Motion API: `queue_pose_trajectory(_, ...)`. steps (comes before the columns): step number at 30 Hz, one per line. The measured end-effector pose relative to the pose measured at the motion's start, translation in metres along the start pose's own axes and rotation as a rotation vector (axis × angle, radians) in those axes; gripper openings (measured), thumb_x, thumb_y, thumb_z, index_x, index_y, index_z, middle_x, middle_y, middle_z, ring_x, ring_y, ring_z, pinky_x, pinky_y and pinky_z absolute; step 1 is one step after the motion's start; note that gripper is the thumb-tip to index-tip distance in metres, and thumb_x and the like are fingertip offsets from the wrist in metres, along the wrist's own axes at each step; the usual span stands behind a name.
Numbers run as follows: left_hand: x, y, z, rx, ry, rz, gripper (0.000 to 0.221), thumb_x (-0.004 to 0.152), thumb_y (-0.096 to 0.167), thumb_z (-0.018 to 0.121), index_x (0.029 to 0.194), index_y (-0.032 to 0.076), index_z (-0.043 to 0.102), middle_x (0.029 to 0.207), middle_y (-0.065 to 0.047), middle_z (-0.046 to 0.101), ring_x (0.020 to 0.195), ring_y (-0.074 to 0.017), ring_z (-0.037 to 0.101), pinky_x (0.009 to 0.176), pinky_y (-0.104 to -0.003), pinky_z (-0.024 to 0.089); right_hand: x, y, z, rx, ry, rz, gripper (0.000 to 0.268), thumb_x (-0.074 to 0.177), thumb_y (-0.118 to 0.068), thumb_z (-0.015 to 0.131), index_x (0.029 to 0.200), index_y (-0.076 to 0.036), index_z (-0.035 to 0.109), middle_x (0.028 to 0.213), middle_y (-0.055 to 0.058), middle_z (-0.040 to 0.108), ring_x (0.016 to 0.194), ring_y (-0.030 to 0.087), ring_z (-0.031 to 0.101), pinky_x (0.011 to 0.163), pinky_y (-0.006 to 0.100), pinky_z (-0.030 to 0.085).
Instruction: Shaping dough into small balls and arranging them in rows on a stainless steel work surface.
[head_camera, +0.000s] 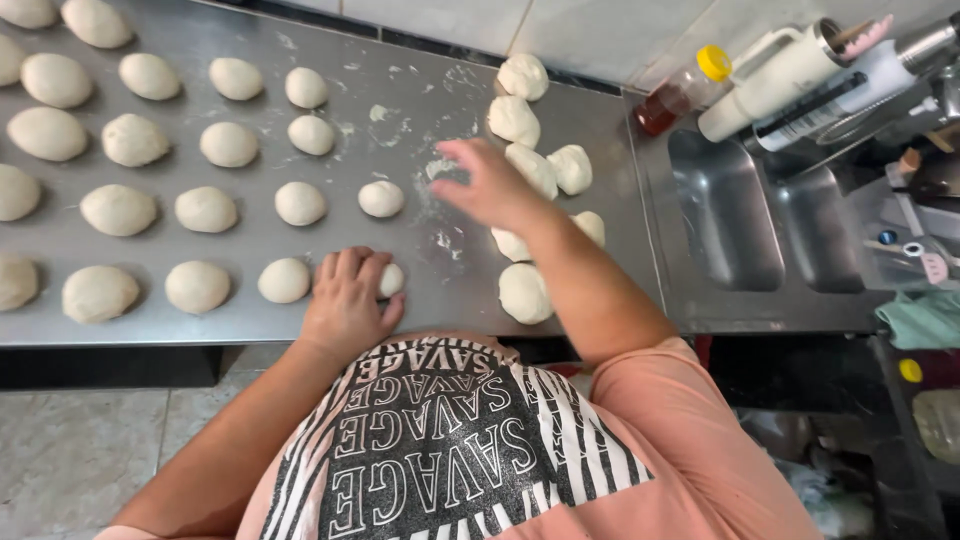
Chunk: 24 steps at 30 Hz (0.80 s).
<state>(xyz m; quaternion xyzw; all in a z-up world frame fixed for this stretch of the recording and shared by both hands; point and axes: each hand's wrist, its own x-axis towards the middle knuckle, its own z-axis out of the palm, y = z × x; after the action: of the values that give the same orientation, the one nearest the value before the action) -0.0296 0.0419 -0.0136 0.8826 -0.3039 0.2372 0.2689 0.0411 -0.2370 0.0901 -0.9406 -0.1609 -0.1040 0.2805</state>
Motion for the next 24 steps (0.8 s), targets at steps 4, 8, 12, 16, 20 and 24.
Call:
queue_pose_trajectory(4, 0.003, 0.008, -0.014, -0.043, -0.031, -0.014, 0.081, 0.069, 0.054, 0.076, 0.135, 0.010, 0.063, 0.124, -0.012, 0.060, 0.108, -0.0329, 0.060, 0.088, -0.043, 0.046, -0.063, -0.012, -0.088, -0.114, 0.010, 0.189, 0.047, 0.091, -0.039, 0.082, 0.124, -0.009, 0.069, 0.111, 0.015, 0.071, 0.103, 0.033, 0.072, 0.092, 0.043, 0.057)
queue_pose_trajectory(8, -0.003, 0.007, -0.015, -0.140, 0.101, 0.047, 0.059, 0.083, 0.054, 0.072, 0.126, 0.015, 0.066, 0.125, -0.008, 0.059, 0.108, -0.0320, 0.059, 0.090, -0.042, 0.043, -0.132, -0.016, -0.108, -0.191, -0.034, 0.474, 0.030, 0.090, -0.043, 0.075, 0.107, -0.018, 0.074, 0.100, 0.007, 0.075, 0.102, 0.029, 0.072, 0.092, 0.044, 0.055)
queue_pose_trajectory(12, 0.003, 0.019, -0.020, -0.209, 0.084, 0.127, 0.035, 0.087, 0.048, 0.071, 0.113, 0.025, 0.068, 0.121, -0.003, 0.058, 0.107, -0.0310, 0.059, 0.087, -0.042, 0.041, -0.180, 0.002, -0.058, -0.524, -0.044, 0.255, 0.050, 0.081, -0.058, 0.079, 0.110, -0.018, 0.077, 0.103, 0.007, 0.076, 0.116, 0.029, 0.066, 0.106, 0.043, 0.046)
queue_pose_trajectory(16, 0.056, 0.065, -0.002, -0.240, -0.024, 0.172, 0.037, 0.084, 0.046, 0.071, 0.113, 0.025, 0.067, 0.118, -0.002, 0.058, 0.105, -0.0276, 0.060, 0.089, -0.040, 0.043, -0.172, -0.026, -0.026, -0.602, -0.216, 0.472, 0.063, 0.086, -0.067, 0.069, 0.104, -0.008, 0.078, 0.119, 0.013, 0.071, 0.143, 0.035, 0.042, 0.118, 0.057, 0.026)
queue_pose_trajectory(20, 0.110, 0.097, 0.054, -0.459, -0.614, -0.367, 0.067, 0.083, 0.053, 0.078, 0.140, 0.022, 0.060, 0.139, -0.014, 0.056, 0.125, -0.0355, 0.061, 0.102, -0.048, 0.051, -0.186, -0.035, -0.007, -0.295, -0.185, 0.216, 0.055, 0.082, -0.050, 0.078, 0.109, -0.003, 0.069, 0.108, 0.019, 0.071, 0.131, 0.040, 0.055, 0.112, 0.057, 0.035)
queue_pose_trajectory(24, 0.151, 0.111, 0.120, -0.242, -0.706, -0.411, 0.079, 0.083, 0.059, 0.077, 0.147, 0.022, 0.053, 0.145, -0.018, 0.047, 0.137, -0.0459, 0.050, 0.108, -0.055, 0.046, -0.210, -0.046, -0.029, 0.162, -0.064, 0.237, 0.062, 0.069, -0.044, 0.092, 0.112, -0.012, 0.062, 0.103, 0.012, 0.071, 0.108, 0.035, 0.069, 0.096, 0.048, 0.053)
